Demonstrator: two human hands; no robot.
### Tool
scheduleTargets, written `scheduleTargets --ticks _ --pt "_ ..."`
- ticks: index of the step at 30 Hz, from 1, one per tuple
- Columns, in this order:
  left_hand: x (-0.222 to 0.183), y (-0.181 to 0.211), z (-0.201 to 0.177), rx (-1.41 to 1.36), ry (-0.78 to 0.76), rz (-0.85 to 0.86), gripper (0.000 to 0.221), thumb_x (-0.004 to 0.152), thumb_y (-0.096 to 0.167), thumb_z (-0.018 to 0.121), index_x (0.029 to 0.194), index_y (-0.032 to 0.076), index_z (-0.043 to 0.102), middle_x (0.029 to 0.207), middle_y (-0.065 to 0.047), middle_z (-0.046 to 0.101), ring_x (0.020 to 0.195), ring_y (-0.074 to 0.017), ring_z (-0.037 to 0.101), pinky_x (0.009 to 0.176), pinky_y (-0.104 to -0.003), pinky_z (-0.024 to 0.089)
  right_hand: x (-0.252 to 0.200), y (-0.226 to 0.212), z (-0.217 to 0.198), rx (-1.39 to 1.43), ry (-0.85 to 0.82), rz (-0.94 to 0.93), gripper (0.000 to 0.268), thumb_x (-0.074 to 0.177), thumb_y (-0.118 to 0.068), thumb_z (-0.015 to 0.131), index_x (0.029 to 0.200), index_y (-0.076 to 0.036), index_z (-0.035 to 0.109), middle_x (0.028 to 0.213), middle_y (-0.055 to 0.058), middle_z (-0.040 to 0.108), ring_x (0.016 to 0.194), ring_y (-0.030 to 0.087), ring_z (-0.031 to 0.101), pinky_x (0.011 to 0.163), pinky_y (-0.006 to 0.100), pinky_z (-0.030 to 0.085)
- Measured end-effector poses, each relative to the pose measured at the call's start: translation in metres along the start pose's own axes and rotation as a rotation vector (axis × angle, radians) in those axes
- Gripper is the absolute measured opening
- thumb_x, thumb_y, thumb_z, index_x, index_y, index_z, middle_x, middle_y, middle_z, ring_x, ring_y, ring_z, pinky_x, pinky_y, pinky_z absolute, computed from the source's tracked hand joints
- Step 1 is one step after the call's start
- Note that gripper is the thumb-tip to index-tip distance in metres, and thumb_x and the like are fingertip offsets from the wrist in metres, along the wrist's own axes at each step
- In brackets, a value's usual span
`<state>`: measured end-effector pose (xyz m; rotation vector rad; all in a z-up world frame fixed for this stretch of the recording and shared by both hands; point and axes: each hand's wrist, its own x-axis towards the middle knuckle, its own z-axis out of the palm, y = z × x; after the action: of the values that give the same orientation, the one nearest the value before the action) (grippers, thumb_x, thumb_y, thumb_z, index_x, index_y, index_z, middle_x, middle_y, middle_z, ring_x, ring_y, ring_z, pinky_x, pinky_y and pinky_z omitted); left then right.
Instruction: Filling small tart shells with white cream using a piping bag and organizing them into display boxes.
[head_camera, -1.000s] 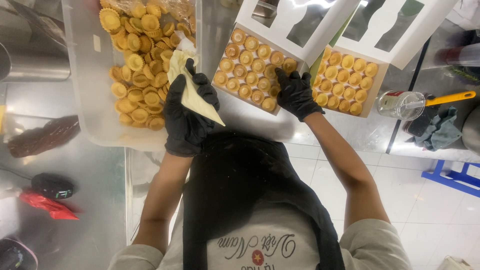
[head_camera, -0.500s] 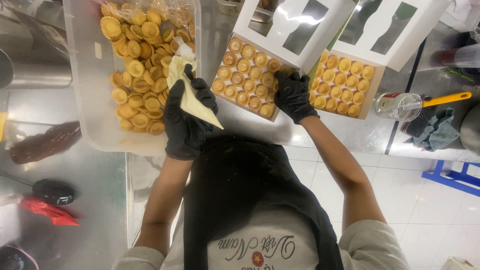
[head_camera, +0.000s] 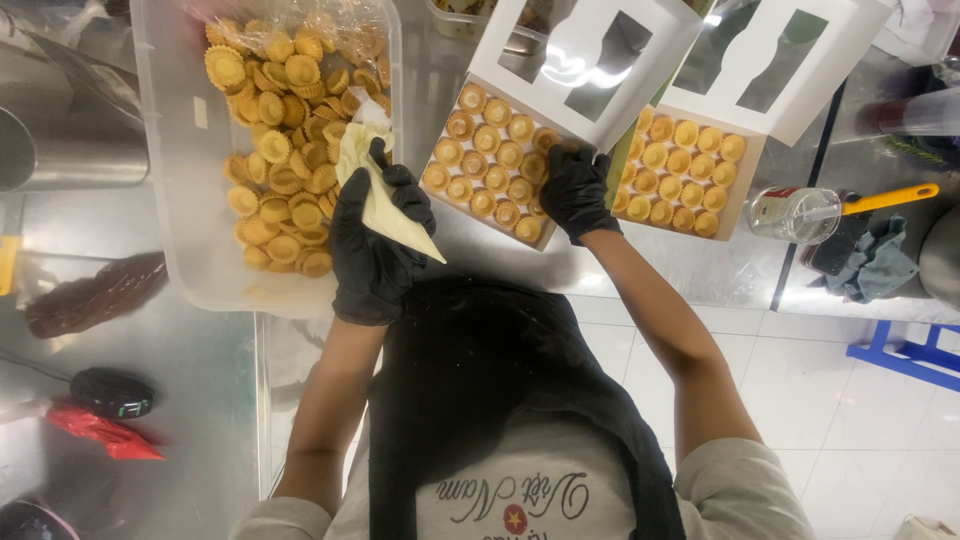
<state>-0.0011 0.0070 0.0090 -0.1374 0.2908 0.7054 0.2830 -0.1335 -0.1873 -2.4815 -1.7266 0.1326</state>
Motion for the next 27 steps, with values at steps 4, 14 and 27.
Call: scheduleTargets --ticks 4,14,27 --pt "0.000 -0.001 0.002 -0.021 0.010 -0.013 0.039 0.109 0.024 0.056 0.147 0.016 0.053 0.115 -0.007 0.058 0.099 -0.0165 0.058 0.092 -0.031 0.052 0.004 0.002 0.000 0.023 -0.003 -0.007 0.060 0.076 -0.020 0.064 0.134 -0.005 0.057 0.128 0.019 0.063 0.119 0.040 0.055 0.096 0.067 0.034" --pt "0.003 0.003 0.002 -0.011 -0.007 -0.032 0.039 0.108 0.023 0.058 0.146 0.016 0.054 0.114 -0.006 0.058 0.100 -0.0165 0.056 0.093 -0.032 0.051 0.010 -0.007 0.006 -0.082 -0.025 0.000 0.062 0.073 -0.023 0.065 0.131 -0.001 0.056 0.128 0.021 0.062 0.116 0.041 0.053 0.089 0.068 0.035" --pt "0.006 0.008 0.011 0.019 -0.008 -0.117 0.038 0.108 0.023 0.058 0.145 0.017 0.055 0.114 -0.006 0.057 0.099 -0.0169 0.056 0.090 -0.032 0.052 0.002 -0.032 0.012 0.062 0.001 0.256 0.061 0.077 -0.022 0.064 0.134 -0.002 0.055 0.125 0.020 0.061 0.119 0.038 0.048 0.096 0.063 0.033"
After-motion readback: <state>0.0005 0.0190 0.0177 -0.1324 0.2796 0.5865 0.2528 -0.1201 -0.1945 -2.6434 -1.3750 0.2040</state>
